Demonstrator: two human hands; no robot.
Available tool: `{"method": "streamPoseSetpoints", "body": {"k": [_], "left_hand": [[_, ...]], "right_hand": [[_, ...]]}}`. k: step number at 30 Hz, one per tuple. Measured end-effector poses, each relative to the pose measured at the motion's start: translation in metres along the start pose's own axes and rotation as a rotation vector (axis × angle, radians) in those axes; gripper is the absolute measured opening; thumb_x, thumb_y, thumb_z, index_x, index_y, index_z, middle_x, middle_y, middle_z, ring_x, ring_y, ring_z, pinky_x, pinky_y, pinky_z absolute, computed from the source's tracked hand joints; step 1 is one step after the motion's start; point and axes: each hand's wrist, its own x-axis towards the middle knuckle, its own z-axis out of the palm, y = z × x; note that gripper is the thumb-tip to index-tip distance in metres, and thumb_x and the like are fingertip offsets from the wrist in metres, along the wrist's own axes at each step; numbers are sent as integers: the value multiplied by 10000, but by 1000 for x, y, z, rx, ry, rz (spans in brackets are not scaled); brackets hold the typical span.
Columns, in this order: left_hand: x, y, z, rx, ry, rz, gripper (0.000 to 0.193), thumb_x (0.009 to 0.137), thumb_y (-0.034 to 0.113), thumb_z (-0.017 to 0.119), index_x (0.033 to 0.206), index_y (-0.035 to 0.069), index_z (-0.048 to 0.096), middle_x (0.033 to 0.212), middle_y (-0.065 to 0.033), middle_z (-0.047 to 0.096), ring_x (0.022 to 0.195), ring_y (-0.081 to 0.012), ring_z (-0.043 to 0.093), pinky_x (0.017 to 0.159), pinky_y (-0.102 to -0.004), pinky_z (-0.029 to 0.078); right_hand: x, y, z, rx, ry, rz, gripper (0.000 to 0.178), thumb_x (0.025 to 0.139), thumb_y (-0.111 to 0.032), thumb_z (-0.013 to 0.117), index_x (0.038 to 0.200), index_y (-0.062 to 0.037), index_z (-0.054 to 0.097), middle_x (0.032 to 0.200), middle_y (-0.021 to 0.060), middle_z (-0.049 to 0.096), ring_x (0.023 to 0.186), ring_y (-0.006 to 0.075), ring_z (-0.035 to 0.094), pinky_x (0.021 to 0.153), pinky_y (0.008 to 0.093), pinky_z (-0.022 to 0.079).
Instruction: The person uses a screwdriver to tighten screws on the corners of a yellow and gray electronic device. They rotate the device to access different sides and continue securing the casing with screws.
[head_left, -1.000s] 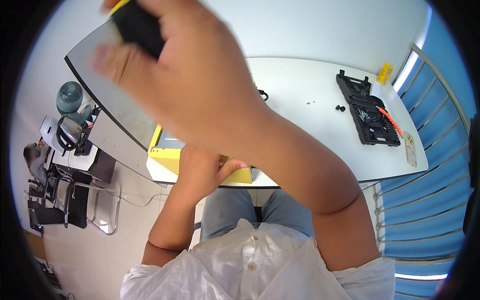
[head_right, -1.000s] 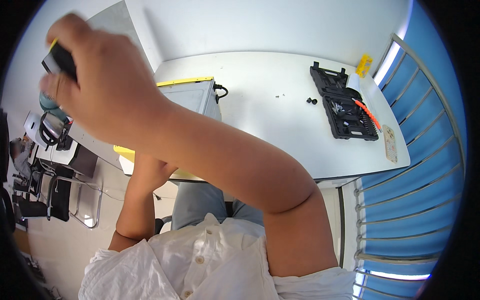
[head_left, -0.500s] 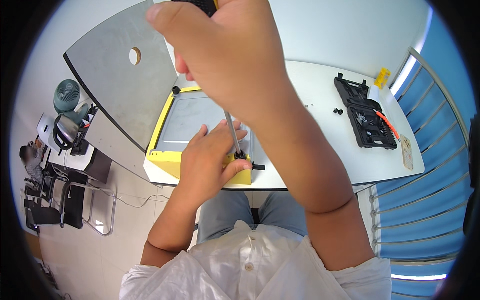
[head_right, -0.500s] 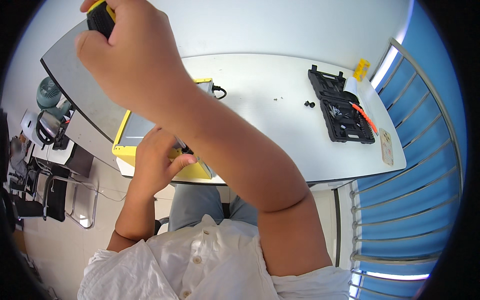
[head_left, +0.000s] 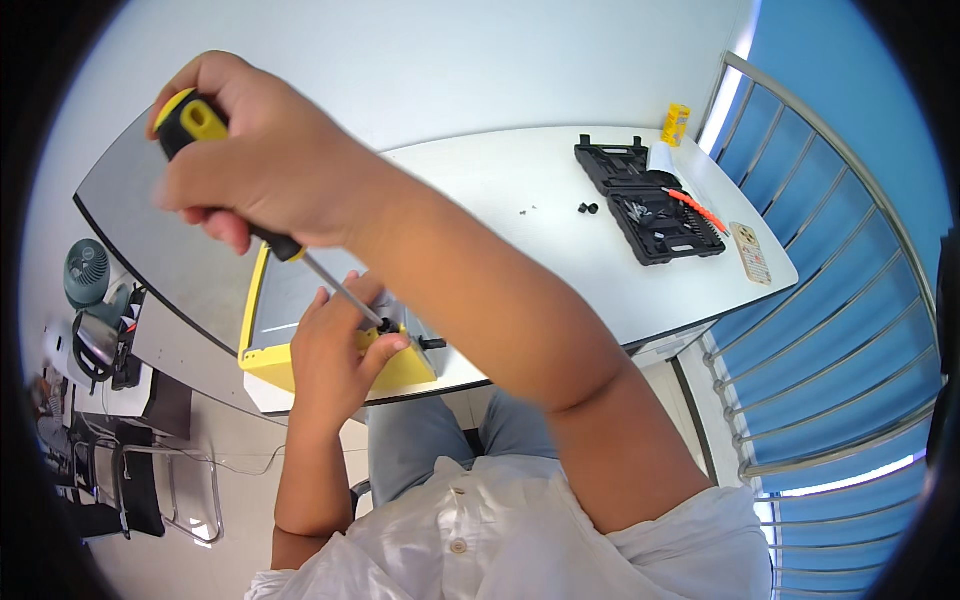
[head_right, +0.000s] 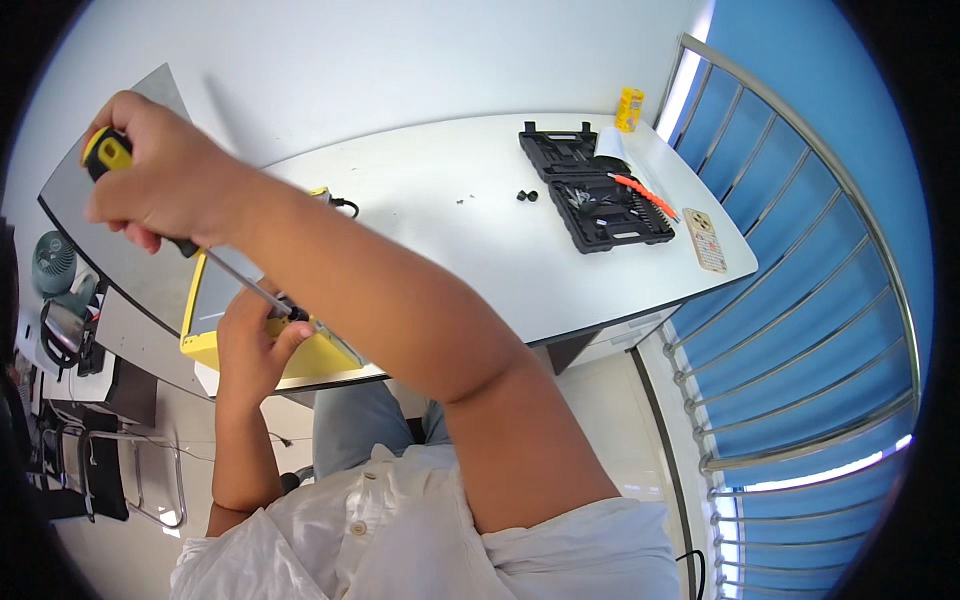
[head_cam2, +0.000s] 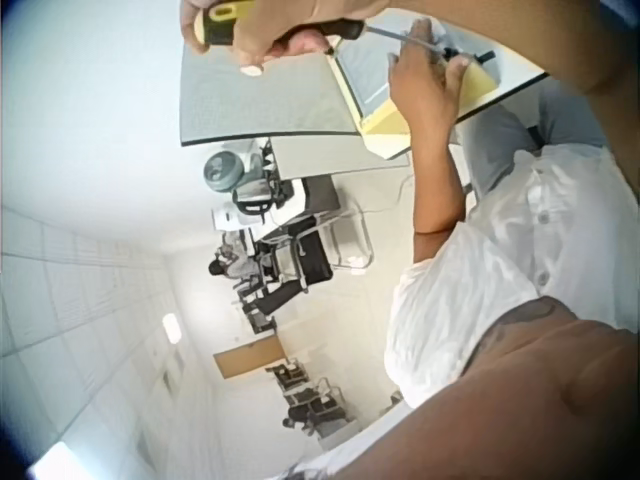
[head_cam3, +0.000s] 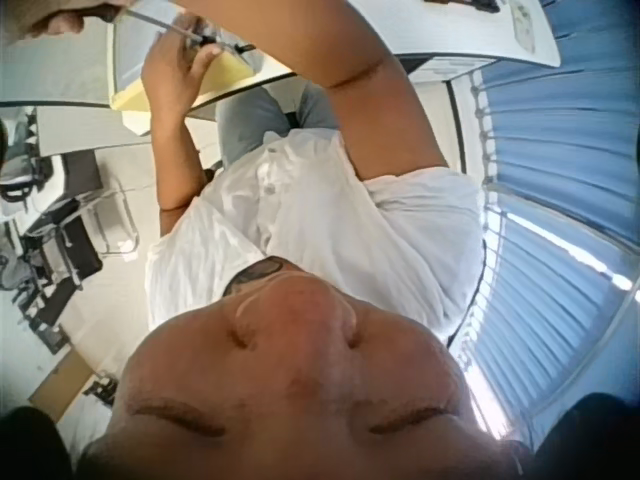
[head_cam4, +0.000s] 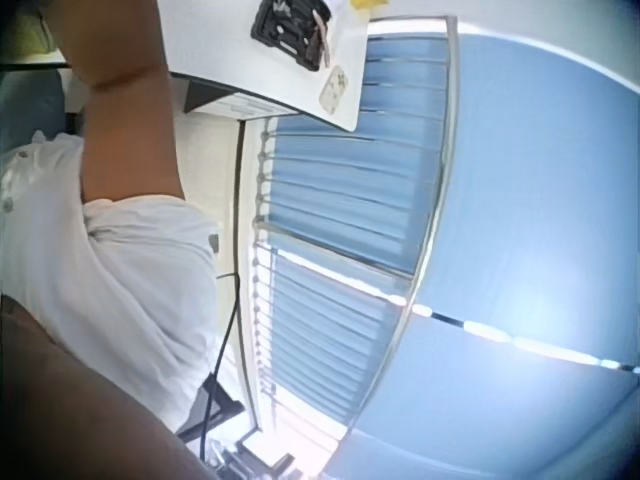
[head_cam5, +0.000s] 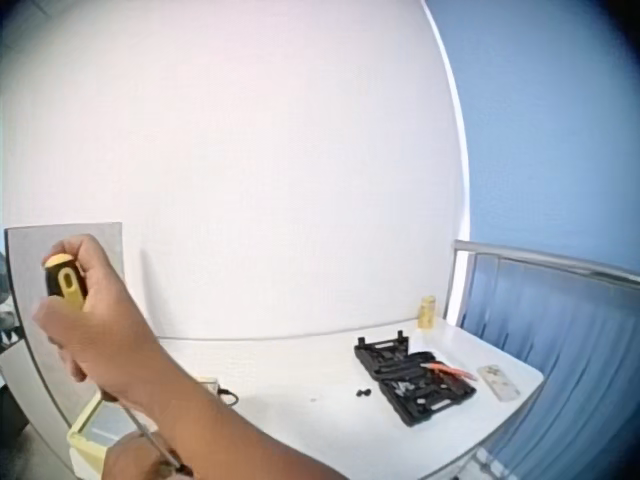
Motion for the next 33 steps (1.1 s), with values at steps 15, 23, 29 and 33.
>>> {"method": "streamPoseSetpoints", "body": {"k": [15,23,29,33], "left_hand": [[-2,-23,8,-279,-4,75,483,808,229,703,1245,54,594,1332,-139,563,1320,-295,443,1142,-423,227],[4,8,-4,-3,-71,-159,385,792,306,739,1084,77,638,1093,-124,656,1078,-366,601,987,-561,410],[7,3,18,120,173,31,527,743,376,756,1168,102,605,1141,-111,659,1044,-320,619,1009,-514,414],[3,4,15,34,272,83,484,796,296,737,1211,101,584,1208,-100,636,1036,-310,635,1020,-497,413]], "right_hand": [[-17,28,64,-1209,684,-612,346,761,-65,667,1043,-101,470,806,130,531,675,340,596,549,441,472],[-7,16,31,-1109,681,-556,341,820,-119,671,1080,-81,454,868,159,611,744,346,624,604,409,493],[-18,-89,35,-883,641,-657,221,922,-119,574,1111,-43,489,730,36,507,521,58,469,461,213,426],[-82,-103,-61,-1090,804,-41,206,911,-267,629,943,-84,539,732,37,544,512,115,507,488,257,412]]}}
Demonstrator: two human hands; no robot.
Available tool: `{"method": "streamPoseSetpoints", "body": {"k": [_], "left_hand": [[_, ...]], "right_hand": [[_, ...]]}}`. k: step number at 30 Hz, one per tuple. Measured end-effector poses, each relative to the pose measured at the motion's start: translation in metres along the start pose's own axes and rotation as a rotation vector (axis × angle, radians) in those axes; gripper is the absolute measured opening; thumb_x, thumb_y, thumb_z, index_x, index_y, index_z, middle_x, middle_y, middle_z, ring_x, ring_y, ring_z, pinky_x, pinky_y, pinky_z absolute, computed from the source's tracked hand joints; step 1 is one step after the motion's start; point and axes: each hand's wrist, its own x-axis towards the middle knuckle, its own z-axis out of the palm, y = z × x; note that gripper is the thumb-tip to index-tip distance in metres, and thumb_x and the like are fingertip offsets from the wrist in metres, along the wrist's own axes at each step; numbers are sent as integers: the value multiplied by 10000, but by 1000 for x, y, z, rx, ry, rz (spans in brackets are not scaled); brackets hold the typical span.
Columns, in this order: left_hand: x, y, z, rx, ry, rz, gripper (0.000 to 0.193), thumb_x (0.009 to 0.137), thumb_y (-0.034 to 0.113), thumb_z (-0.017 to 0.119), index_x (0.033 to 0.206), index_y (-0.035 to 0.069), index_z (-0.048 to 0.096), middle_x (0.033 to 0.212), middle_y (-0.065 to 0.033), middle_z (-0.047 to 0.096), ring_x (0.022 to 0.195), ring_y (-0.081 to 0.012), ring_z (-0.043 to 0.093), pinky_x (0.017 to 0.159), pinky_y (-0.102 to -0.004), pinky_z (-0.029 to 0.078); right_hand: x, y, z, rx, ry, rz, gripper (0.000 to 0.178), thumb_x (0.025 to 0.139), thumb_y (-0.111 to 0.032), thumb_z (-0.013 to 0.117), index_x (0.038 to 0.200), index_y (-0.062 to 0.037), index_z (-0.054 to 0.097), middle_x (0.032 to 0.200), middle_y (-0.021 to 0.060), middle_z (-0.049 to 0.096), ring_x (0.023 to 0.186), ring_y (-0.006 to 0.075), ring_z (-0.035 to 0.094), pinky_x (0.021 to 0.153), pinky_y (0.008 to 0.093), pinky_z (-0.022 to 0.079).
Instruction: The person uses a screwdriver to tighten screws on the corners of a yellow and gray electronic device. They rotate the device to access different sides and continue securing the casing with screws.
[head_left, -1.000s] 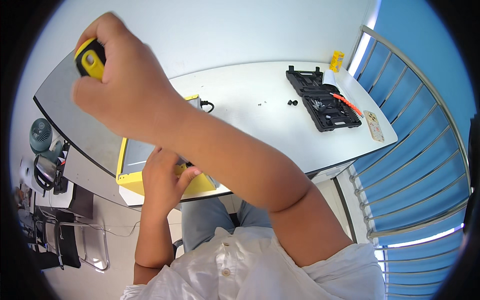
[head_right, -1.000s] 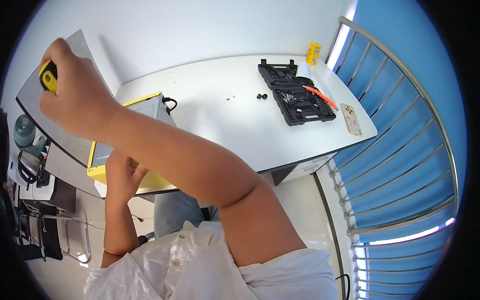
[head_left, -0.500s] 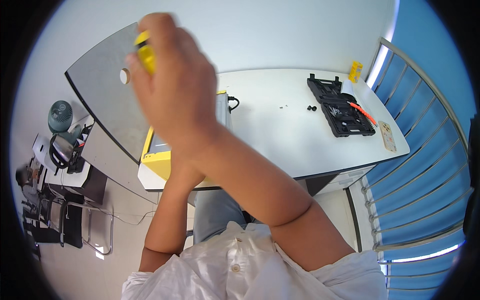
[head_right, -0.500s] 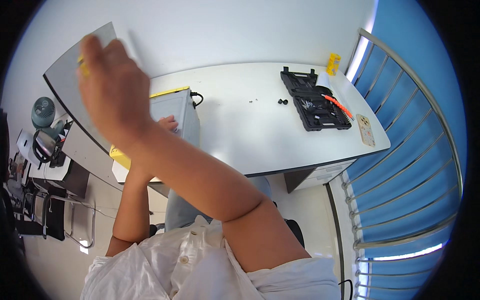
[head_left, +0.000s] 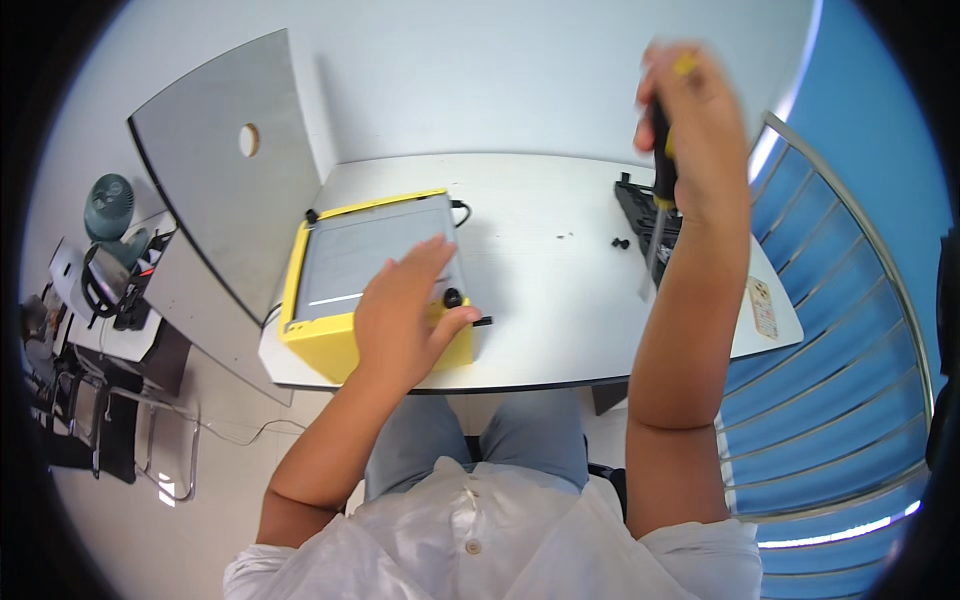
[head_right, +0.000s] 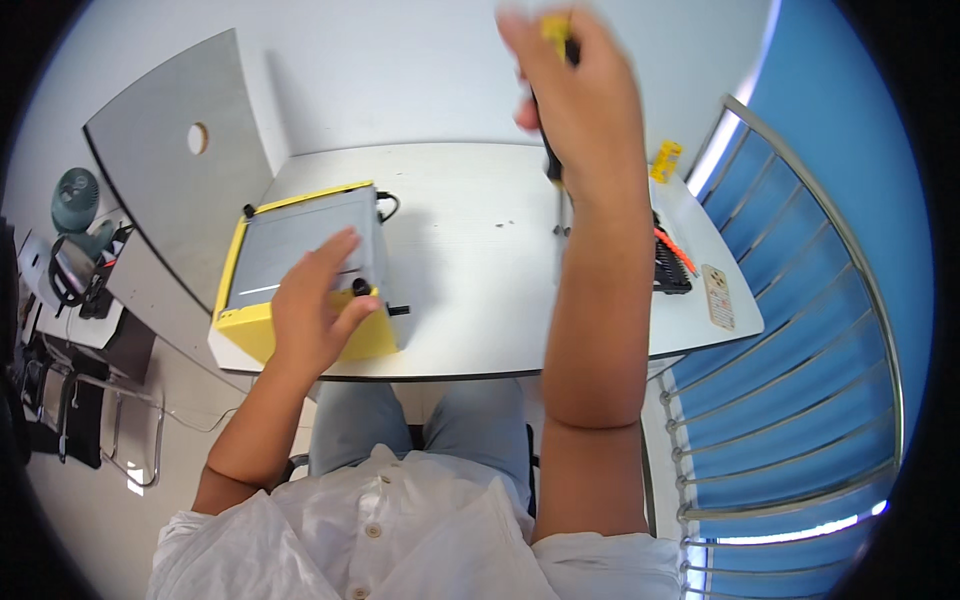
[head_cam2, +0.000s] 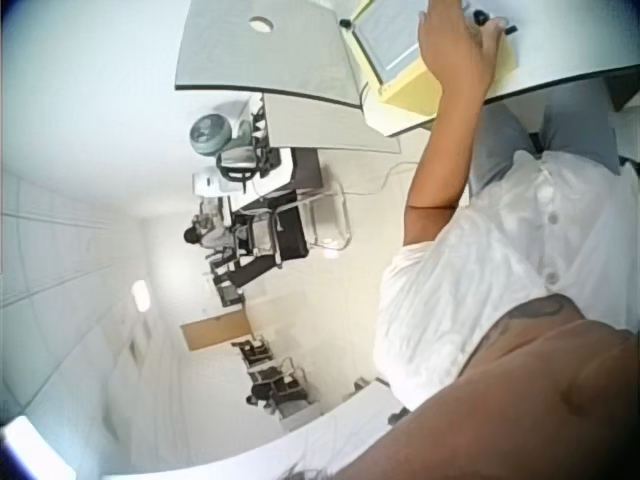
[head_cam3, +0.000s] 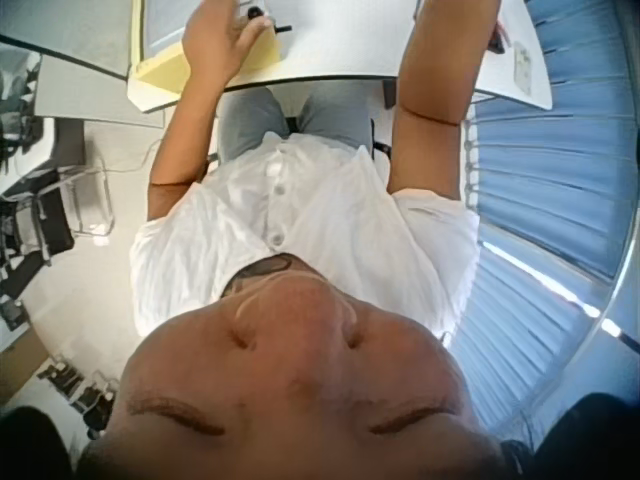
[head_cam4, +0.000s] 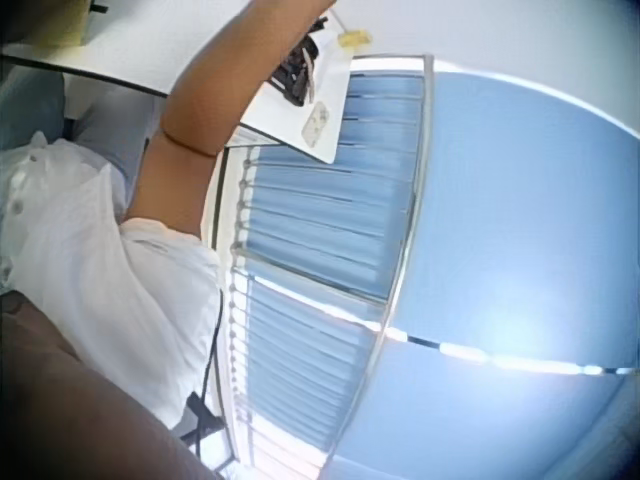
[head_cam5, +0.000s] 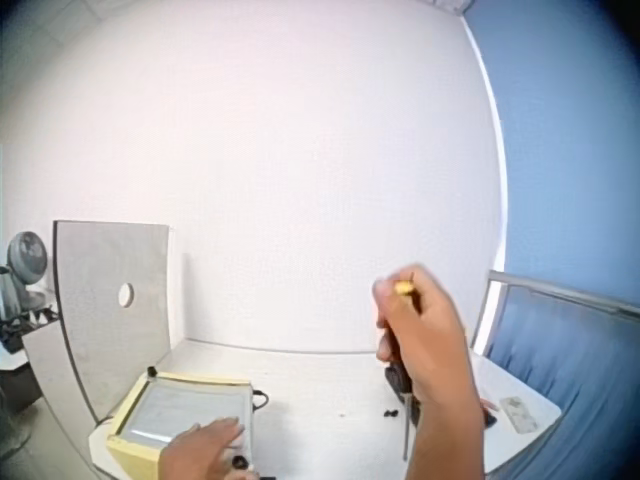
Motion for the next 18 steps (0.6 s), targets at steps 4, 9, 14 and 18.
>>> {"method": "streamPoseSetpoints", "body": {"k": [4,9,14,18], "left_hand": [[10,48,25,-335,37,366,398,794,197,712,1173,122,617,1209,-88,634,1124,-271,601,971,-463,453],[35,115,194,-435,-398,37,270,826,68,620,1089,127,631,1076,-61,643,992,-264,620,821,-378,512],[99,70,316,-78,-306,-6,403,785,16,619,1163,156,622,1133,-56,575,1013,-286,557,823,-403,511],[122,53,349,-33,-455,129,437,783,9,629,1192,163,633,1189,-34,576,1055,-279,554,871,-389,510]], "right_hand": [[-16,96,-69,-134,67,348,221,905,-255,624,943,-42,573,683,17,523,472,82,483,439,233,385],[-55,103,-109,188,404,204,148,943,-173,555,1008,-40,554,729,56,534,503,112,498,467,228,403],[-83,90,-143,379,441,3,165,972,-181,472,1024,-27,494,757,101,528,529,145,501,482,243,423],[-103,100,-175,419,442,37,188,959,-208,439,1015,-34,480,762,110,522,525,157,495,490,282,434]]}}
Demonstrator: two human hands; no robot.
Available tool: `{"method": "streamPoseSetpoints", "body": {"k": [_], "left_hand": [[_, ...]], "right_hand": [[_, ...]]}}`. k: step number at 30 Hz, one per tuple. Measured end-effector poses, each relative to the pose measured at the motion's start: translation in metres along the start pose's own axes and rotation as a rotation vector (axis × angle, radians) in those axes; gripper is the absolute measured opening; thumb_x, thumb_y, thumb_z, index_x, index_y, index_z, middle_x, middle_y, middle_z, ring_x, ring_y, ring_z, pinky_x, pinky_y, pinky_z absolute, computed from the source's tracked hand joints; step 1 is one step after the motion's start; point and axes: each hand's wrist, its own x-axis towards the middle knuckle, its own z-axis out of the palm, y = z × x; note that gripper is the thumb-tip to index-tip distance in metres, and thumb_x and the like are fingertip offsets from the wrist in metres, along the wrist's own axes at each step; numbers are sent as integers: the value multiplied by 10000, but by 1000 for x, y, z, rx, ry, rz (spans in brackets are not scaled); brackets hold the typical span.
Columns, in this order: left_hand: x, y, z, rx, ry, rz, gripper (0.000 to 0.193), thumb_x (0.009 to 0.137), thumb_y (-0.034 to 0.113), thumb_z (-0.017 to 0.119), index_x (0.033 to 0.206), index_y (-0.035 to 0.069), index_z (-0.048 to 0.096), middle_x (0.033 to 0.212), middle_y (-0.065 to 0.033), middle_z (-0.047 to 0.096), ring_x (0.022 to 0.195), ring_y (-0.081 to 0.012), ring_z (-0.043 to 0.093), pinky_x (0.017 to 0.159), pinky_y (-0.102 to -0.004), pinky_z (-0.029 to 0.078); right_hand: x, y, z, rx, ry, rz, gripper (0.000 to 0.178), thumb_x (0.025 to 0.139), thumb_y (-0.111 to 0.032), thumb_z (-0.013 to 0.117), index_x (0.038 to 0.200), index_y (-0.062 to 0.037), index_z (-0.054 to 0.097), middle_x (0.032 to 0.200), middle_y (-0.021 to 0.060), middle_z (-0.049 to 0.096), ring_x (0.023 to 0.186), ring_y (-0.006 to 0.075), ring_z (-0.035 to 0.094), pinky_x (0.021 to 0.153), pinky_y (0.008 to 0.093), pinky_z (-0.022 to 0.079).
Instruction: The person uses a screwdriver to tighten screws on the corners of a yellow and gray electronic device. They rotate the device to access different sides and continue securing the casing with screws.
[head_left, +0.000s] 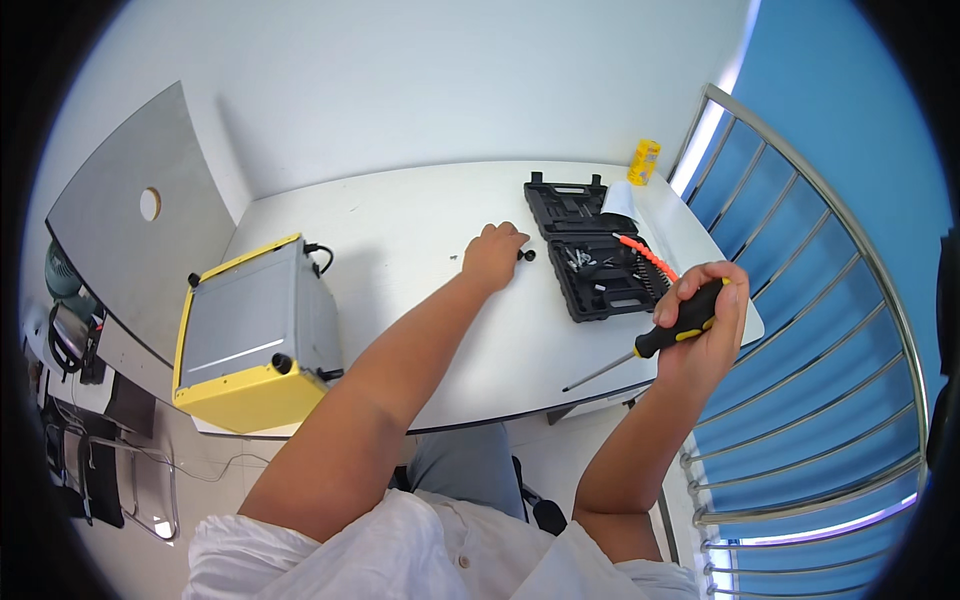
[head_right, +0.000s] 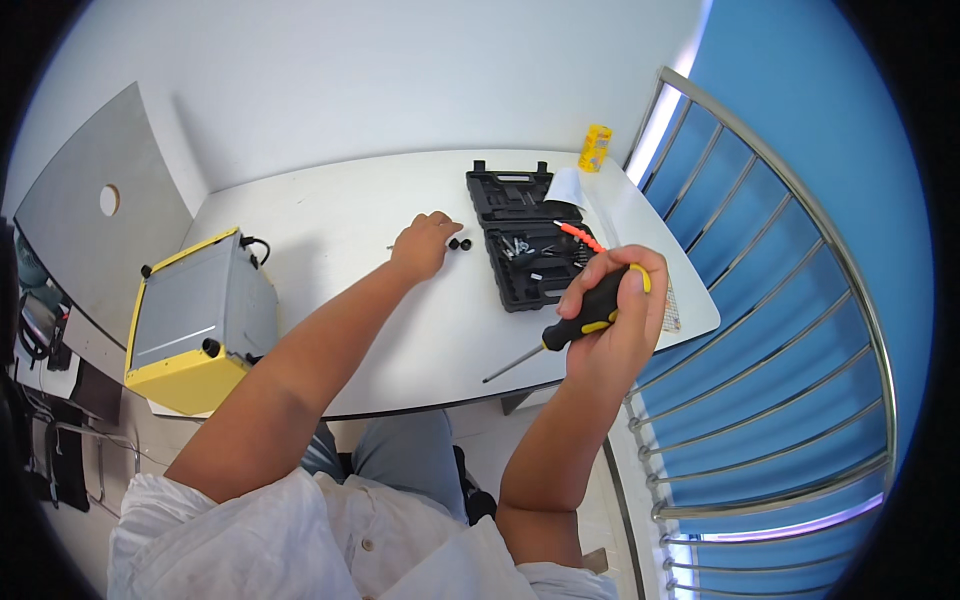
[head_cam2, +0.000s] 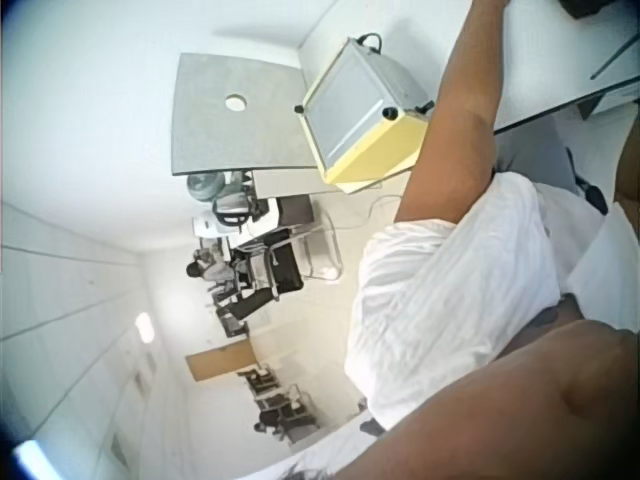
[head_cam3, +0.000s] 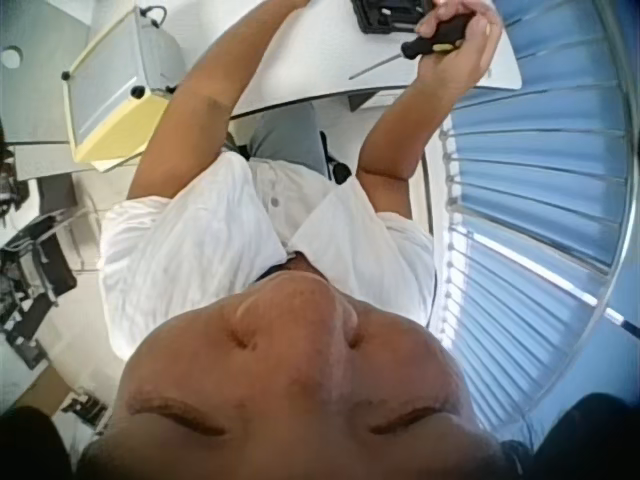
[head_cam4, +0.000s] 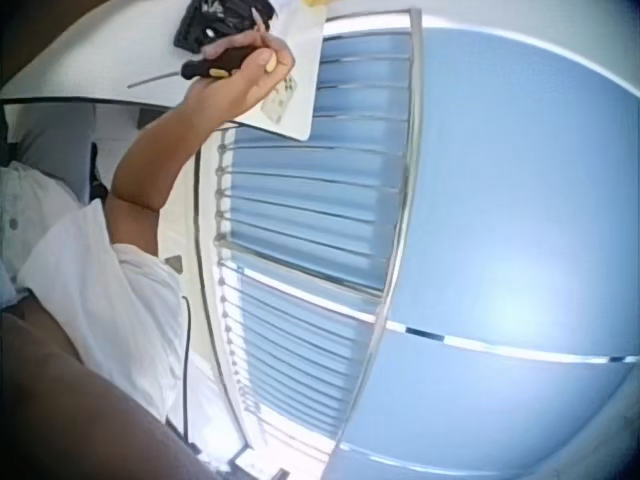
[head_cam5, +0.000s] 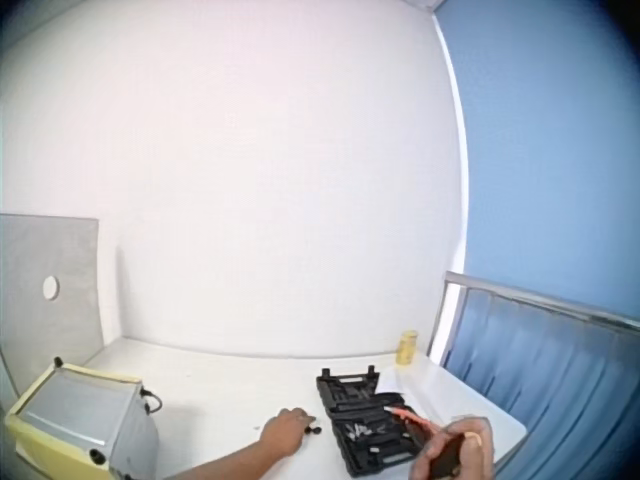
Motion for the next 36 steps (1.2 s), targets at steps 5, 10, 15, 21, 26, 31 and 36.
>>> {"method": "streamPoseSetpoints", "body": {"k": [5,10,15,21,26,31,36], "left_hand": [[16,-12,16,53,-129,10,395,800,46,657,1181,149,641,1184,-24,589,1073,-263,560,901,-379,499],[19,-10,23,15,-177,32,279,814,67,636,1078,146,677,1096,-40,604,1032,-269,575,883,-381,504],[19,-26,33,1,-147,102,246,803,90,657,1048,108,678,1056,-69,618,1019,-283,581,886,-382,496],[23,-40,31,-108,-138,208,281,779,61,627,1056,40,666,1082,-114,630,1020,-301,588,892,-385,483],[19,-38,30,-59,-152,211,264,778,46,612,1035,58,669,1055,-115,627,1005,-305,591,883,-387,488],[8,-41,37,-122,-55,153,249,802,53,644,1041,112,676,1014,-99,624,979,-299,593,856,-389,491],[-4,-17,20,-503,-54,-55,224,848,32,634,1063,93,660,1011,-75,629,941,-234,596,849,-339,481]], "right_hand": [[-5,3,-32,39,53,-8,221,949,-246,451,1012,-36,475,758,107,521,523,161,500,492,299,443],[-9,6,-48,59,60,-6,257,948,-279,478,1014,-30,479,760,111,528,526,160,511,499,292,455],[-9,10,-50,55,54,15,282,945,-300,503,1013,-27,480,762,109,533,525,157,517,501,286,457],[-13,12,-44,24,65,44,292,936,-312,513,999,-29,482,760,107,531,523,157,523,503,281,456],[-15,15,-38,19,42,68,282,938,-312,502,1004,-39,480,760,107,525,527,166,523,510,288,453],[0,30,-25,159,140,-115,247,983,-320,438,988,-83,508,785,79,519,587,181,505,549,324,425],[38,75,-8,116,487,-220,204,947,-268,457,949,-65,440,785,84,524,571,173,512,594,308,481]]}}
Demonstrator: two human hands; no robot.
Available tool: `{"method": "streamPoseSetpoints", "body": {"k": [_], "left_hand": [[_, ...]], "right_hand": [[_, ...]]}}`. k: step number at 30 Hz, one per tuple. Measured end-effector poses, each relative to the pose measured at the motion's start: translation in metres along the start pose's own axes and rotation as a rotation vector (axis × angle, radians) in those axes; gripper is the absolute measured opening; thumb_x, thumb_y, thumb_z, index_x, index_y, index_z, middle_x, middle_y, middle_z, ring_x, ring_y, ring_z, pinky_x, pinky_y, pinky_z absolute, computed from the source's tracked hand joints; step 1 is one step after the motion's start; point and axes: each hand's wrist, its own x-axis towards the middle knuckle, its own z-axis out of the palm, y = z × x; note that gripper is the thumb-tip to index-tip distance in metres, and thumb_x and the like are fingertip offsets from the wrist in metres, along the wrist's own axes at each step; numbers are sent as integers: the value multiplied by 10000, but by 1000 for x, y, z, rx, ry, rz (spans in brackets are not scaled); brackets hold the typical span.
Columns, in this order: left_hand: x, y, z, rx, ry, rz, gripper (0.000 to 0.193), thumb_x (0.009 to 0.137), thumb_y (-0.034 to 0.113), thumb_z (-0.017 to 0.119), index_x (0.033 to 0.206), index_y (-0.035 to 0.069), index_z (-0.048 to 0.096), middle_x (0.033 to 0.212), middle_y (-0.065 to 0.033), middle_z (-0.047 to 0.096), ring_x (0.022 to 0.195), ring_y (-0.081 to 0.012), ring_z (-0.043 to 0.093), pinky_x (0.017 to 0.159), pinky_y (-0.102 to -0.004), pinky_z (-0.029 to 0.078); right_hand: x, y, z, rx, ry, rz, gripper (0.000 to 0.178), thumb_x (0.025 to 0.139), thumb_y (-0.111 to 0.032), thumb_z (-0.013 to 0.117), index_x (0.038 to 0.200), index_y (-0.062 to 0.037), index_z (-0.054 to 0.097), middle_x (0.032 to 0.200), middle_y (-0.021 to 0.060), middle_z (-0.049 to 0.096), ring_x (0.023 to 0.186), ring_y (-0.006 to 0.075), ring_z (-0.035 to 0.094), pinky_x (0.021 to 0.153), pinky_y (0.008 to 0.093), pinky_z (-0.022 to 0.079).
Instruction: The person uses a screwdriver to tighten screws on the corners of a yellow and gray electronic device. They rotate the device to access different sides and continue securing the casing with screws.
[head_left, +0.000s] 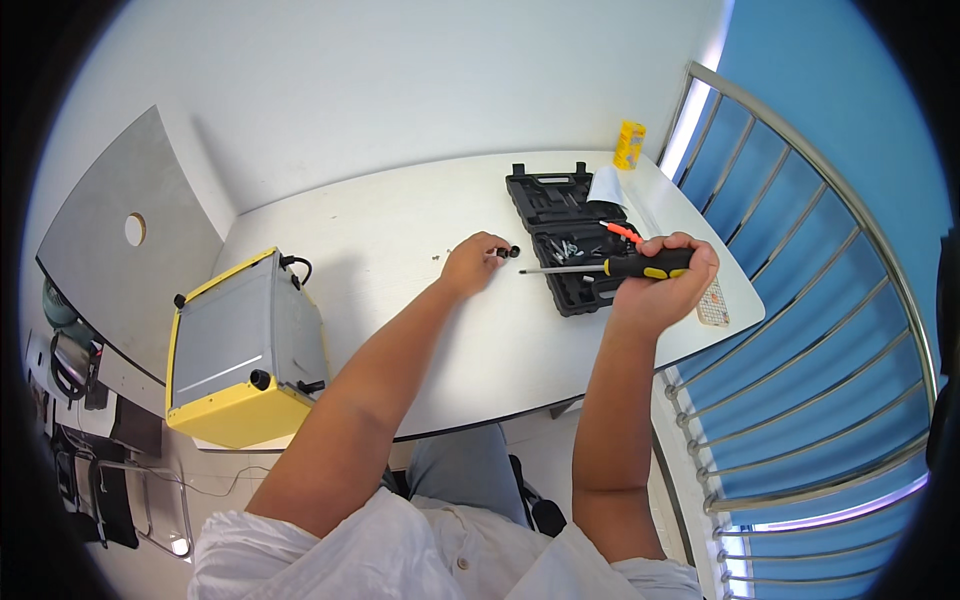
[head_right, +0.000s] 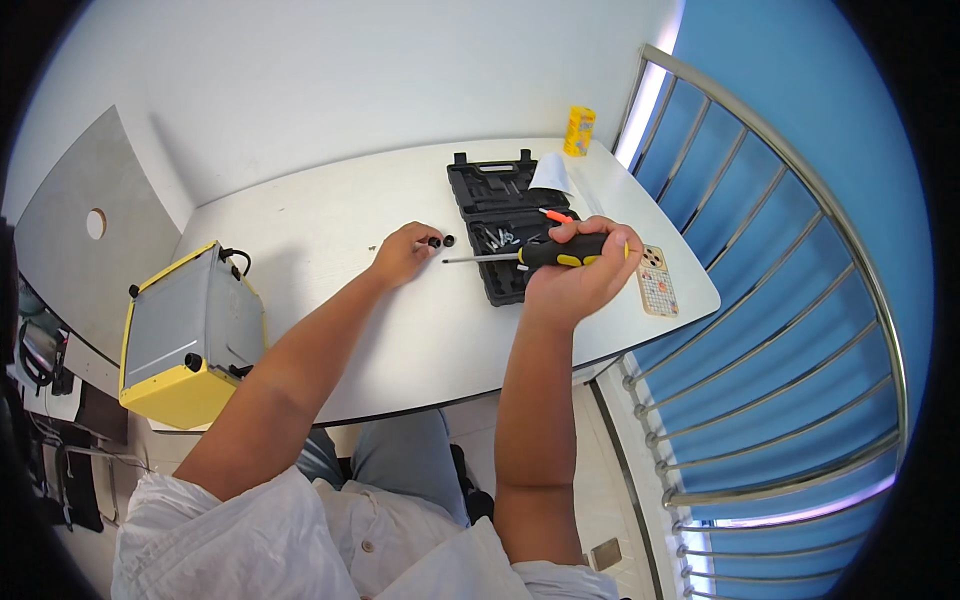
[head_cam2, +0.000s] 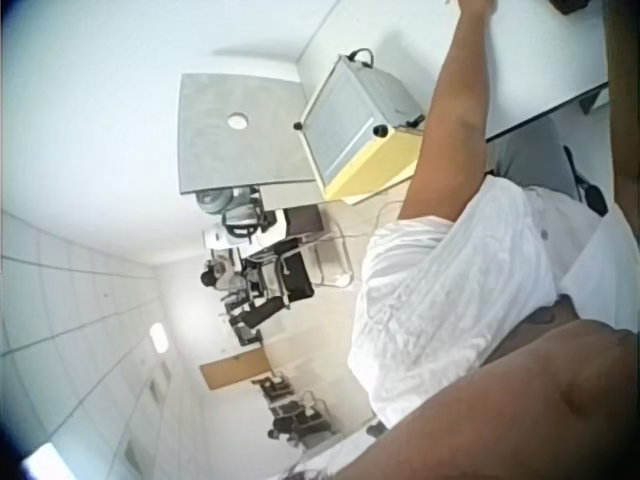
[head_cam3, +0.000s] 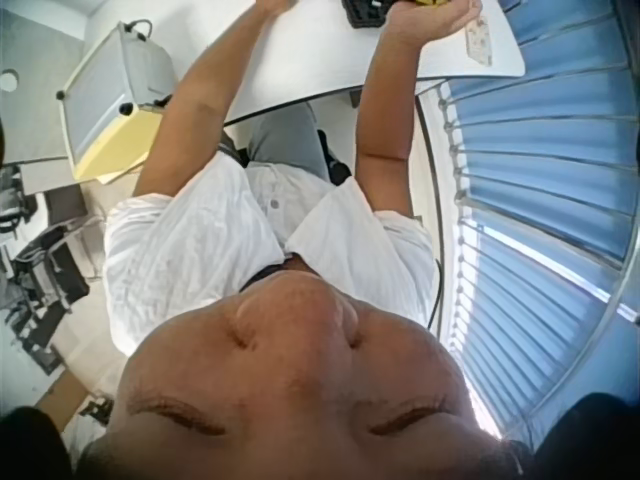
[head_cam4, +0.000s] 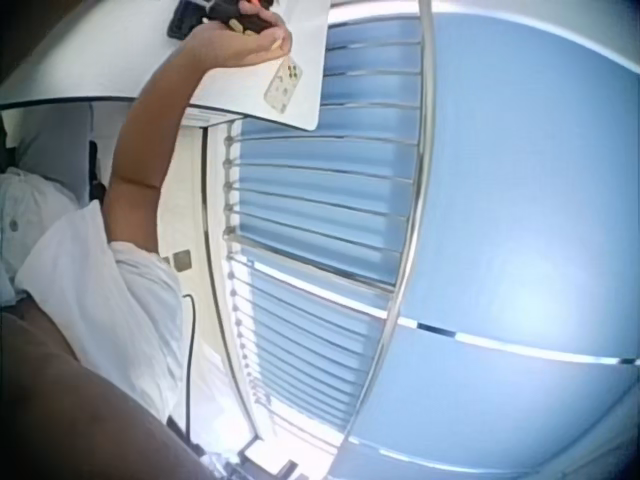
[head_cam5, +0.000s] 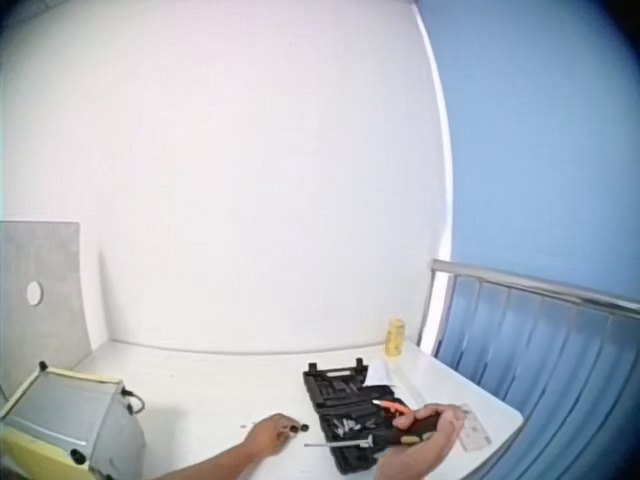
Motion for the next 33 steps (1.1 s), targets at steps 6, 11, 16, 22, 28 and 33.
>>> {"method": "streamPoseSetpoints", "body": {"k": [6,11,16,22,28,33], "left_hand": [[-27,26,1,-643,37,-103,221,953,51,523,1167,69,573,1103,-17,616,996,-105,563,935,-270,429],[-78,69,-7,-979,67,-124,220,961,73,525,1180,67,507,1108,-54,620,1041,-140,582,928,-299,453],[-122,84,-21,-1065,92,-80,221,952,96,562,1158,68,489,1069,-72,617,1045,-157,586,935,-309,453],[-160,88,-39,-1088,143,9,250,939,118,607,1147,52,484,1067,-73,605,1040,-154,579,962,-314,434],[-182,87,-53,-1030,165,58,257,939,97,606,1160,43,485,1097,-84,592,1042,-160,576,960,-319,435],[-189,84,-55,-1068,163,104,254,943,91,598,1171,43,494,1107,-90,598,1045,-165,573,956,-316,433]], "right_hand": [[-5,0,-4,109,-30,-43,230,967,-306,430,914,-82,449,783,72,526,586,164,513,593,301,472],[-19,-36,19,162,-218,-64,284,994,-348,390,918,-89,477,771,64,533,563,155,512,525,291,448],[-36,-51,39,162,-440,-51,284,1003,-326,359,988,-87,511,776,86,547,529,154,508,466,291,439],[-55,-66,51,299,-735,-69,335,1017,-349,339,1056,-75,529,830,108,556,519,153,518,436,279,426],[-63,-74,57,386,-907,-21,360,1018,-365,364,1111,-68,544,840,106,554,526,150,523,438,264,425],[-69,-79,62,387,-1002,-15,383,1017,-397,383,1128,-63,536,845,102,535,535,152,531,447,268,438]]}}
